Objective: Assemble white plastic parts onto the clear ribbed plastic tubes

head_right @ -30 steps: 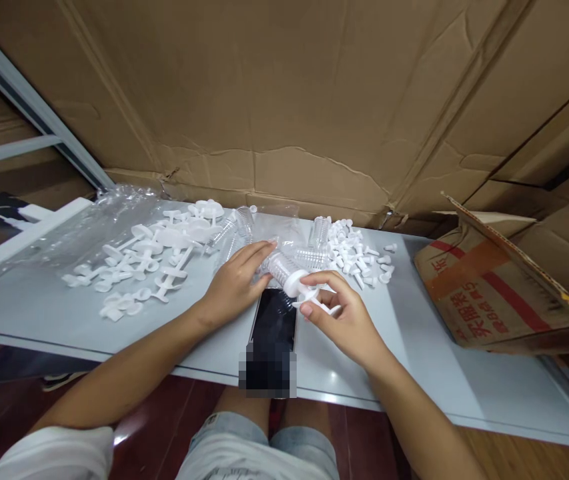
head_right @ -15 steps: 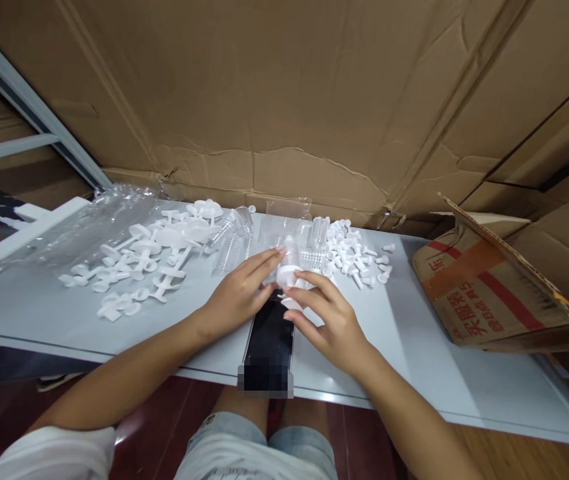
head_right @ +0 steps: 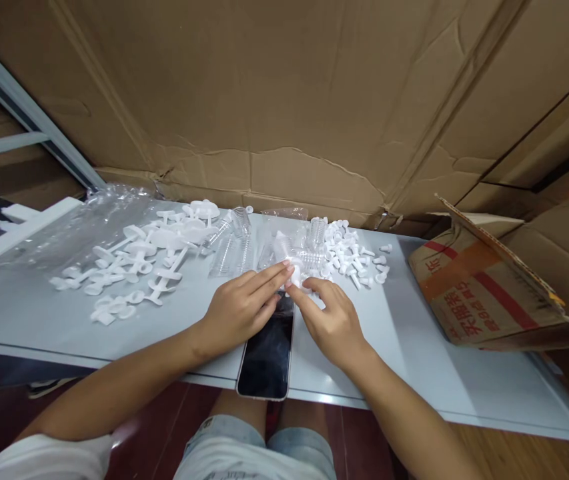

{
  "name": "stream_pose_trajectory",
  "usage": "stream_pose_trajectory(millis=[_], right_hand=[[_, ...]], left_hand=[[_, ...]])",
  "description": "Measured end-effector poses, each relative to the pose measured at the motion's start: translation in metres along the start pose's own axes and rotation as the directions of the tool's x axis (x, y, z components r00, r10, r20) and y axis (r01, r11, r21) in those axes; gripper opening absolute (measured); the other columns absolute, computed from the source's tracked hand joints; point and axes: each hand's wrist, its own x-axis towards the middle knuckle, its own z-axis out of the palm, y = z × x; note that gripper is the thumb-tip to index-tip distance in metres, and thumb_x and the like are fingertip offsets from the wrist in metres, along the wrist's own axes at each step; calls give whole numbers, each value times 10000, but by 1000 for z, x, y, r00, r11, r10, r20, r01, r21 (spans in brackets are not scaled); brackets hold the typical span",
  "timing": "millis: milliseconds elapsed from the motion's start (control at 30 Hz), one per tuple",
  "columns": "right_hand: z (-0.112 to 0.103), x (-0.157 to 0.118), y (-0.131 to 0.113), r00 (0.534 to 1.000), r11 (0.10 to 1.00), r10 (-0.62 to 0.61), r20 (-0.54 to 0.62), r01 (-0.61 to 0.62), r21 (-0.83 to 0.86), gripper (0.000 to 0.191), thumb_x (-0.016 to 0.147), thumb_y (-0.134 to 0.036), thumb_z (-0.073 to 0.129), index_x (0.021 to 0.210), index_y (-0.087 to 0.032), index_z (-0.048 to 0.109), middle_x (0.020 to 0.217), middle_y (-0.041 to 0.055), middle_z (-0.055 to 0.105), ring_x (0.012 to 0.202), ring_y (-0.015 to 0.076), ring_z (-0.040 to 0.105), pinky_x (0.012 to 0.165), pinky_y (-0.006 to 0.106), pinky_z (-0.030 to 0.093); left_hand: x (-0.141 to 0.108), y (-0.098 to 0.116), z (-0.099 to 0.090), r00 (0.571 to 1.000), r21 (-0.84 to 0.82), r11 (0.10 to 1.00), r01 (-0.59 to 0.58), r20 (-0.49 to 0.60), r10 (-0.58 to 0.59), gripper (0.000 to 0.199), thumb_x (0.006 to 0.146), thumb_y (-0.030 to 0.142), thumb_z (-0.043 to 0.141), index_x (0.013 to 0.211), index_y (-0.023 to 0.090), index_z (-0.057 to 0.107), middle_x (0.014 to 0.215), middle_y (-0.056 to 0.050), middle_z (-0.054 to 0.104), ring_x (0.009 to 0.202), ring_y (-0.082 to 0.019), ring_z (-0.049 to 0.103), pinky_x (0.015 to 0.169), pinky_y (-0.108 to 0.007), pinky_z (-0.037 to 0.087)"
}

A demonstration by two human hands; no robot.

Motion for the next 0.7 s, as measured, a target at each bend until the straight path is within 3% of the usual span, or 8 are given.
stream_pose_trajectory(millis=[100, 233, 300, 400, 567, 700], right_hand=[[-1, 0, -3, 998, 987, -68, -18, 65, -148, 351, 868, -91, 519, 1117, -322, 608, 949, 38, 663, 882, 196, 579, 734, 339, 433], [-1, 1, -7, 995, 959, -49, -91, 21, -283, 231, 833, -123, 595, 987, -295, 597, 899, 34, 649, 864, 212, 542, 753, 349, 406], [0, 2, -8, 990, 959, 5, -141, -45, -280, 195, 820, -174, 628, 974, -272, 558, 924, 57, 604, 887, 230, 528, 773, 365, 419], [1, 4, -7, 983, 971, 99, -155, -130, -202, 326, 826, -229, 619, 1119, -268, 481, 1037, 89, 540, 970, 264, 517, 826, 416, 432], [-3, 7, -3, 965, 965, 259, -26, -260, -38, 569, 826, -203, 564, 1347, -264, 344, 1203, 134, 487, 1115, 310, 477, 911, 504, 424], [-5, 8, -3, 898, 880, 404, 175, -434, 193, 686, 802, -179, 537, 1419, -267, 250, 1402, 143, 359, 1269, 328, 397, 913, 506, 464]], left_hand=[[-1, 1, 0, 1000, -75, 997, 5, 1, -5, 548, 855, 70, 385, 1393, 174, 358, 1438, -62, 441, 1158, -168, 564, 874, -286, 535], [-1, 2, 1, 1000, -184, 983, -19, 13, 22, 582, 836, 34, 365, 1400, 172, 329, 1442, -65, 436, 1249, -157, 497, 931, -280, 521], [-2, 3, 1, 999, -209, 977, -47, 2, 48, 586, 829, 21, 365, 1397, 158, 327, 1439, -74, 438, 1275, -150, 470, 962, -276, 505], [-3, 5, 0, 996, -208, 974, -93, -6, 94, 575, 825, 18, 372, 1386, 138, 334, 1428, -90, 451, 1269, -149, 477, 980, -280, 496], [-4, 9, -4, 983, -207, 961, -183, -3, 186, 518, 857, 40, 352, 1367, 132, 363, 1403, -101, 479, 1231, -144, 516, 932, -265, 527], [-4, 10, -5, 962, -195, 943, -269, 2, 275, 477, 867, 42, 375, 1339, 99, 406, 1395, -101, 487, 1178, -156, 562, 896, -263, 550]])
